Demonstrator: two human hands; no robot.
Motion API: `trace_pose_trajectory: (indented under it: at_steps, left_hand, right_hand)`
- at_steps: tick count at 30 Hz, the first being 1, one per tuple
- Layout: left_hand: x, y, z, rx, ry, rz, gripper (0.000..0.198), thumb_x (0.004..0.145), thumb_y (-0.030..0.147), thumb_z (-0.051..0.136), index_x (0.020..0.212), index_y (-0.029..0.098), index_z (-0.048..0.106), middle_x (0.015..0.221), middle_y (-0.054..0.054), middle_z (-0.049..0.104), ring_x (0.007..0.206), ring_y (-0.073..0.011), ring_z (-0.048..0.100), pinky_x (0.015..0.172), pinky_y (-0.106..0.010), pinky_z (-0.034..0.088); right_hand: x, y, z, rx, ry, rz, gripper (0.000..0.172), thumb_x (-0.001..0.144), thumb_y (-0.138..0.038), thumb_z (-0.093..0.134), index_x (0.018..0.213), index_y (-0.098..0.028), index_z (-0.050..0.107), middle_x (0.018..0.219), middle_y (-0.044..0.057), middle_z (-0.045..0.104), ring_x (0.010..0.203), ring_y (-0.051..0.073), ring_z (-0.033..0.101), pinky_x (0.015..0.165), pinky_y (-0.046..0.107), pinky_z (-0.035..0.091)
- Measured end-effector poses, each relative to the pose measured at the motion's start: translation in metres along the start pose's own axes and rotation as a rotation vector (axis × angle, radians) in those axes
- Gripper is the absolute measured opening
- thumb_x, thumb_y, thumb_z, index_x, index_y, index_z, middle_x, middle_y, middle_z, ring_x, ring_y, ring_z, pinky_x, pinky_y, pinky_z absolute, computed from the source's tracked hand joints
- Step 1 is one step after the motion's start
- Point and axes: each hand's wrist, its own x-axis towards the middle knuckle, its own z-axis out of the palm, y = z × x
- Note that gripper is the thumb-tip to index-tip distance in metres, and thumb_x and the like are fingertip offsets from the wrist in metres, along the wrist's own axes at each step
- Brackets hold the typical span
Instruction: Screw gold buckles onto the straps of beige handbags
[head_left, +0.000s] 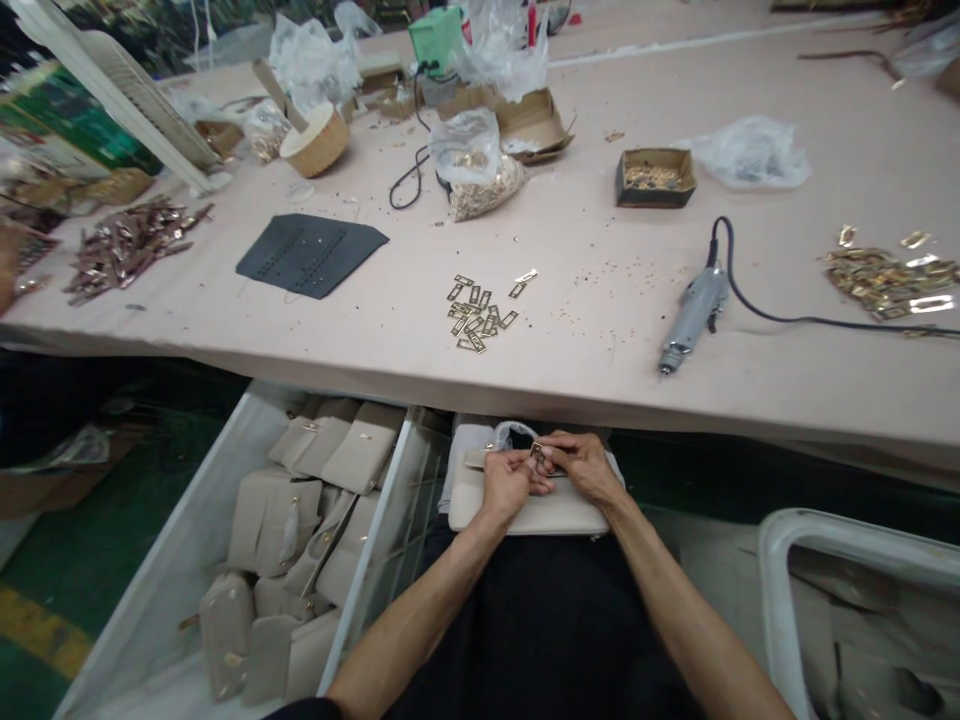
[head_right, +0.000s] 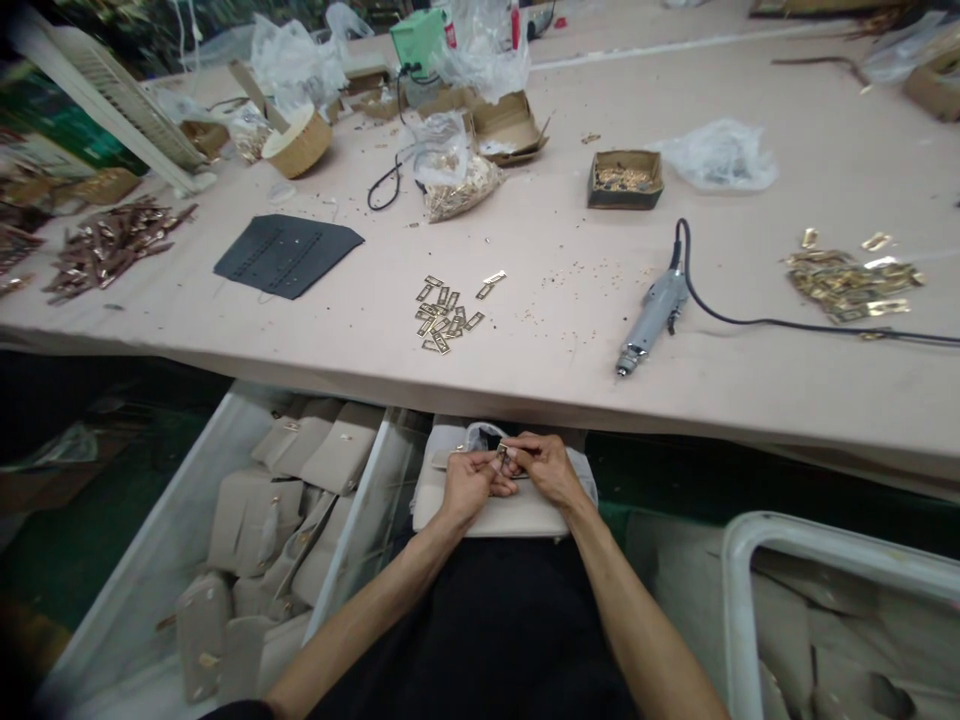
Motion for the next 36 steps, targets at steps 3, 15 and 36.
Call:
trace_pose_trajectory:
  at_steps: [3,15,36]
  left_hand:
    - [0.0,0.001,0.0,-0.005,-0.001,-0.017,0.049,0.076,0.053,0.079,0.083,0.004,0.073,0.065,-0.012,0.071,0.053,-0.018,0.071,0.052,-0.024,0.059]
    - [-0.01,0.002,0.0,0.059,-0.078,0.068,0.034,0.086,0.039,0.069,0.1,0.007,0.072,0.088,-0.013,0.075,0.066,-0.0204,0.076,0.061,-0.027,0.064]
    - [-0.007,0.004,-0.002,0.065,-0.065,0.003,0.035,0.08,0.038,0.071,0.094,0.006,0.071,0.079,-0.014,0.074,0.059,-0.0206,0.074,0.053,-0.026,0.061]
  right_hand:
    - [0.001,0.006,-0.001,0.023,-0.009,0.01,0.038,0.081,-0.042,0.077,0.108,-0.016,0.079,0.083,0.004,0.064,0.07,0.014,0.062,0.064,0.028,0.05]
    - [0.006,0.011,0.002,0.005,0.056,0.075,0.036,0.077,-0.042,0.079,0.1,-0.014,0.079,0.079,0.005,0.069,0.062,0.014,0.059,0.057,0.026,0.046]
    - [-0.001,0.004,0.004,0.015,0.046,0.018,0.031,0.079,-0.042,0.076,0.094,-0.015,0.079,0.071,0.001,0.062,0.058,0.013,0.056,0.056,0.026,0.044]
